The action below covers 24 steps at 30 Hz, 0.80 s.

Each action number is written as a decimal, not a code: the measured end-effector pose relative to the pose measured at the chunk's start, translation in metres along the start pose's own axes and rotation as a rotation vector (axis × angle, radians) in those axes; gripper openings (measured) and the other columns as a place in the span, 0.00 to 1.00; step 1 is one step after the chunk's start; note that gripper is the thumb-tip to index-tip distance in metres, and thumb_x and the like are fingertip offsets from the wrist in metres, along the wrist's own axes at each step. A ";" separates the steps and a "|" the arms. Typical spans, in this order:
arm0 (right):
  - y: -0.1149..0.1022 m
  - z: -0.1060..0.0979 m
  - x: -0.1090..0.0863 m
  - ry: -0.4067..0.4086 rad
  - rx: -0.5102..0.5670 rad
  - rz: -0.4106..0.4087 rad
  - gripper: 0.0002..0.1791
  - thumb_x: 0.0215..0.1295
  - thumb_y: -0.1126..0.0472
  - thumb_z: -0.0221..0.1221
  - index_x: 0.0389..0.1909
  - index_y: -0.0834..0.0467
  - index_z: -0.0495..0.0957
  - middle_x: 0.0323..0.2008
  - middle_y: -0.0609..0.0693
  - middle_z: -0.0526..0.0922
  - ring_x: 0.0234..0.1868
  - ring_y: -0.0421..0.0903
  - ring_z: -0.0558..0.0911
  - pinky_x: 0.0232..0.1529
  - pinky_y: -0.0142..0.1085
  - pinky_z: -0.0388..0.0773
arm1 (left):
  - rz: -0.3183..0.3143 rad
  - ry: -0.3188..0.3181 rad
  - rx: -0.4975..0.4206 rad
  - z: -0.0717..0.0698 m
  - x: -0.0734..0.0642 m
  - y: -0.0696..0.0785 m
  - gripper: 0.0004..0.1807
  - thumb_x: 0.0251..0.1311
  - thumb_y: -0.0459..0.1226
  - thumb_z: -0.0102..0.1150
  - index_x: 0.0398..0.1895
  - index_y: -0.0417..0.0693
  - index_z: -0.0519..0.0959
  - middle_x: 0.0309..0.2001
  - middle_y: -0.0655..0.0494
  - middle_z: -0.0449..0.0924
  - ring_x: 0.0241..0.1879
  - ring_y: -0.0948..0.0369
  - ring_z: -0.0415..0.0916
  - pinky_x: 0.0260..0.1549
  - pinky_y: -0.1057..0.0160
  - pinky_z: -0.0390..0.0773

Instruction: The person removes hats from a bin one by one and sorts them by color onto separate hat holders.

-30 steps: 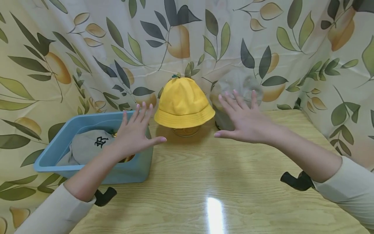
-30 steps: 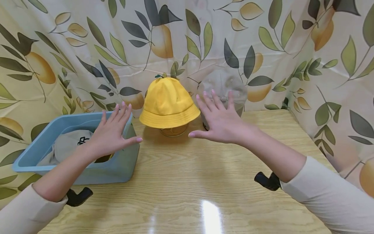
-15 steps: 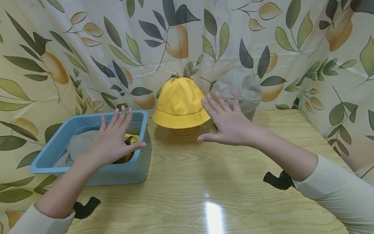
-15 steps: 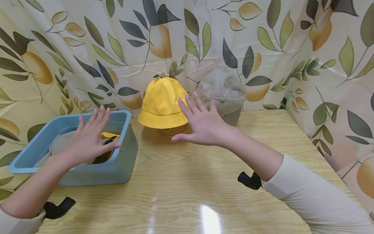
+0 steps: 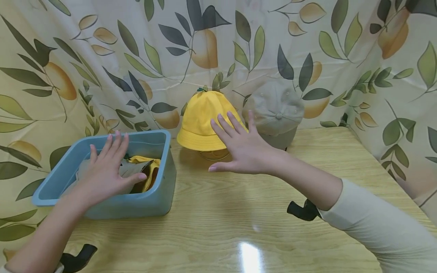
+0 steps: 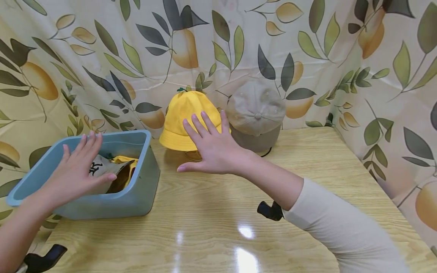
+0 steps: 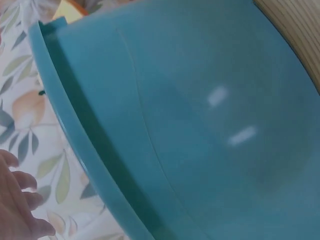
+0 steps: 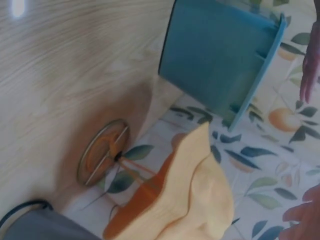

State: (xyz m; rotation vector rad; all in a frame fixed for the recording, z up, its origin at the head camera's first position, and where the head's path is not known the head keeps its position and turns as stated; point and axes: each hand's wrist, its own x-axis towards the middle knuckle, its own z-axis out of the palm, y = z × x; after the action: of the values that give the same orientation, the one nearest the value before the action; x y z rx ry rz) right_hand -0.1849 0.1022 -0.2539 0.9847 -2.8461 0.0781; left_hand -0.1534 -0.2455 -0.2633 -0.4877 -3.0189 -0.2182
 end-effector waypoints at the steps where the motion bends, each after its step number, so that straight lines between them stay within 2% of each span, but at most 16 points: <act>1: -0.002 0.000 0.001 0.004 -0.004 -0.004 0.57 0.47 0.19 0.34 0.71 0.49 0.30 0.72 0.49 0.32 0.71 0.51 0.31 0.59 0.58 0.14 | 0.003 0.009 0.014 -0.001 -0.002 -0.003 0.56 0.52 0.63 0.50 0.70 0.50 0.27 0.70 0.51 0.20 0.69 0.53 0.17 0.58 0.37 0.19; 5: -0.008 0.002 0.007 0.012 -0.007 -0.015 0.57 0.47 0.18 0.34 0.71 0.48 0.31 0.72 0.49 0.32 0.71 0.50 0.30 0.60 0.58 0.14 | 0.015 0.041 0.060 0.000 -0.008 -0.013 0.56 0.53 0.63 0.50 0.70 0.49 0.28 0.71 0.49 0.22 0.69 0.50 0.20 0.58 0.35 0.21; 12: -0.025 0.006 0.015 0.009 -0.007 -0.047 0.58 0.45 0.17 0.33 0.71 0.48 0.30 0.72 0.49 0.31 0.70 0.49 0.26 0.60 0.57 0.14 | 0.026 0.078 0.084 0.009 -0.017 -0.029 0.56 0.52 0.62 0.51 0.70 0.48 0.29 0.71 0.46 0.25 0.69 0.49 0.21 0.58 0.36 0.21; 24: -0.058 0.017 0.032 0.036 -0.028 -0.130 0.58 0.46 0.18 0.35 0.70 0.48 0.28 0.72 0.50 0.30 0.71 0.50 0.29 0.62 0.60 0.20 | -0.034 0.094 0.077 0.017 -0.038 -0.061 0.56 0.52 0.58 0.55 0.71 0.47 0.31 0.71 0.46 0.24 0.69 0.49 0.19 0.58 0.38 0.17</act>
State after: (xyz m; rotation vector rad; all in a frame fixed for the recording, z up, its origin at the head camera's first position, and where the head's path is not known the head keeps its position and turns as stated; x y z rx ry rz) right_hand -0.1755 0.0355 -0.2660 1.1472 -2.7349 0.0429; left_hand -0.1379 -0.3118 -0.2917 -0.4078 -2.9324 -0.1221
